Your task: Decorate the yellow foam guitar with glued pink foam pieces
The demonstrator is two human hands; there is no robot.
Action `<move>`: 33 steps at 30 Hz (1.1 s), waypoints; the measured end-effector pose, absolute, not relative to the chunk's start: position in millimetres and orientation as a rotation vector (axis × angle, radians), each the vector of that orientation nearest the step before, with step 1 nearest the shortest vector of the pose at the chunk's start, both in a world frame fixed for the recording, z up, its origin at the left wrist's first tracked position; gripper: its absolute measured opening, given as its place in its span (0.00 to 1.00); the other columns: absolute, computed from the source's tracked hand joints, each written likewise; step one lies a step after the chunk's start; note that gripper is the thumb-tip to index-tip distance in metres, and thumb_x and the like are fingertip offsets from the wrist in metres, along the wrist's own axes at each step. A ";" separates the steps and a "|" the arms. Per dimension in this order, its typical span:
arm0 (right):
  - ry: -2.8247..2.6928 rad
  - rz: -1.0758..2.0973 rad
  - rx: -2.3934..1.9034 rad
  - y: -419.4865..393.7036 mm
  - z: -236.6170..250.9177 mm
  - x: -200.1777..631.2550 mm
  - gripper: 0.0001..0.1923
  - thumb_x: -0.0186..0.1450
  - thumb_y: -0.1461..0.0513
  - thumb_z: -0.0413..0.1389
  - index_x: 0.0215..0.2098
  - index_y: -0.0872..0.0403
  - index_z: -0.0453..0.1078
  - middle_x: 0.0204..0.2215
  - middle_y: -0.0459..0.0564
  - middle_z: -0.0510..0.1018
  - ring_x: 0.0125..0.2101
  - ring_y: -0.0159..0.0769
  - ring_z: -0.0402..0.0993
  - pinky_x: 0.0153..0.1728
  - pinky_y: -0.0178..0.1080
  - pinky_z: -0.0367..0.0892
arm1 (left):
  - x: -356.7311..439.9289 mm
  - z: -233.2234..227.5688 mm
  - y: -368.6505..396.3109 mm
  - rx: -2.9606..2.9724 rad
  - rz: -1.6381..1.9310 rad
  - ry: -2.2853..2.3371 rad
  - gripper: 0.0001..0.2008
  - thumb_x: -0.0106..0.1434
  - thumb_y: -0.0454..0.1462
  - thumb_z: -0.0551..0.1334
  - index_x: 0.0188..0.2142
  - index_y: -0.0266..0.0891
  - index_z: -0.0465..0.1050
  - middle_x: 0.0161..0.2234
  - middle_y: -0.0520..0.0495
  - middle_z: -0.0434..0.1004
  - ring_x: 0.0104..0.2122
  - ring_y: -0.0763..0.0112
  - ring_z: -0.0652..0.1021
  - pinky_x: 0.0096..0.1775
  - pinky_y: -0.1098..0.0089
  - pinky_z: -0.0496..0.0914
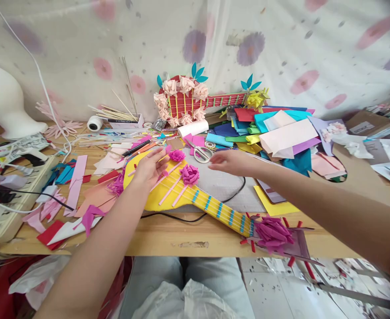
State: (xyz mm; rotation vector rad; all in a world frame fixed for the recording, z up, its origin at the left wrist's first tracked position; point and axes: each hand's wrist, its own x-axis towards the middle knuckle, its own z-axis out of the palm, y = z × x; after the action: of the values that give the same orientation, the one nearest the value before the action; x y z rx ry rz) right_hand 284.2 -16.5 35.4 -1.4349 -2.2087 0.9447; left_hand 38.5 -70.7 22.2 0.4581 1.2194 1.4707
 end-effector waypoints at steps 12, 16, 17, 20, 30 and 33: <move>-1.440 1.496 -1.102 -19.2 24.9 159.7 0.08 0.52 0.65 0.60 0.29 0.56 0.65 0.27 0.43 0.72 0.27 0.26 0.68 0.30 0.32 0.64 | 72.7 18.0 -67.1 0.113 1.716 1.008 0.12 0.57 0.28 0.61 0.41 0.39 0.70 0.18 0.60 0.66 0.14 0.88 0.65 0.24 0.83 0.70; -1.368 1.508 -1.065 -22.9 23.0 151.4 0.06 0.53 0.65 0.58 0.29 0.55 0.65 0.24 0.40 0.70 0.25 0.25 0.67 0.28 0.31 0.63 | 74.0 15.2 -65.1 0.080 1.756 1.008 0.12 0.57 0.27 0.61 0.41 0.38 0.69 0.18 0.60 0.66 0.14 0.87 0.66 0.24 0.83 0.69; -1.340 1.505 -1.052 -23.8 22.2 149.2 0.06 0.53 0.65 0.57 0.29 0.55 0.65 0.23 0.40 0.70 0.24 0.25 0.67 0.28 0.31 0.63 | 75.2 14.9 -64.8 0.074 1.764 1.003 0.12 0.57 0.27 0.61 0.41 0.37 0.69 0.18 0.60 0.66 0.14 0.87 0.67 0.24 0.82 0.69; -1.253 1.475 -1.019 -24.4 20.2 144.1 0.05 0.53 0.66 0.57 0.27 0.55 0.64 0.21 0.39 0.68 0.24 0.25 0.67 0.29 0.31 0.63 | 79.1 15.9 -65.2 0.084 1.765 0.984 0.12 0.57 0.27 0.60 0.42 0.36 0.68 0.18 0.59 0.67 0.15 0.87 0.66 0.25 0.81 0.69; -1.218 1.533 -1.174 2.2 30.9 194.7 0.07 0.57 0.71 0.56 0.26 0.56 0.63 0.22 0.43 0.72 0.23 0.25 0.69 0.30 0.32 0.67 | 55.7 19.3 -46.6 1.682 1.370 1.763 0.30 0.45 0.32 0.66 0.49 0.42 0.63 0.49 0.43 0.65 0.44 0.64 0.73 0.45 0.64 0.68; -1.305 1.583 -1.304 6.5 29.8 216.8 0.09 0.57 0.72 0.57 0.23 0.57 0.63 0.20 0.45 0.72 0.21 0.25 0.69 0.29 0.31 0.66 | 56.1 16.0 -31.5 2.243 0.926 1.879 0.38 0.44 0.37 0.68 0.55 0.38 0.59 0.56 0.37 0.58 0.56 0.50 0.61 0.56 0.54 0.56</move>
State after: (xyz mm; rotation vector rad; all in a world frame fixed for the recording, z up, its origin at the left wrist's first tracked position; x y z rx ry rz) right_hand 216.8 6.5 29.8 -1.3043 -1.3052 1.5831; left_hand 56.1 -31.5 16.0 2.2429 1.8795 0.9265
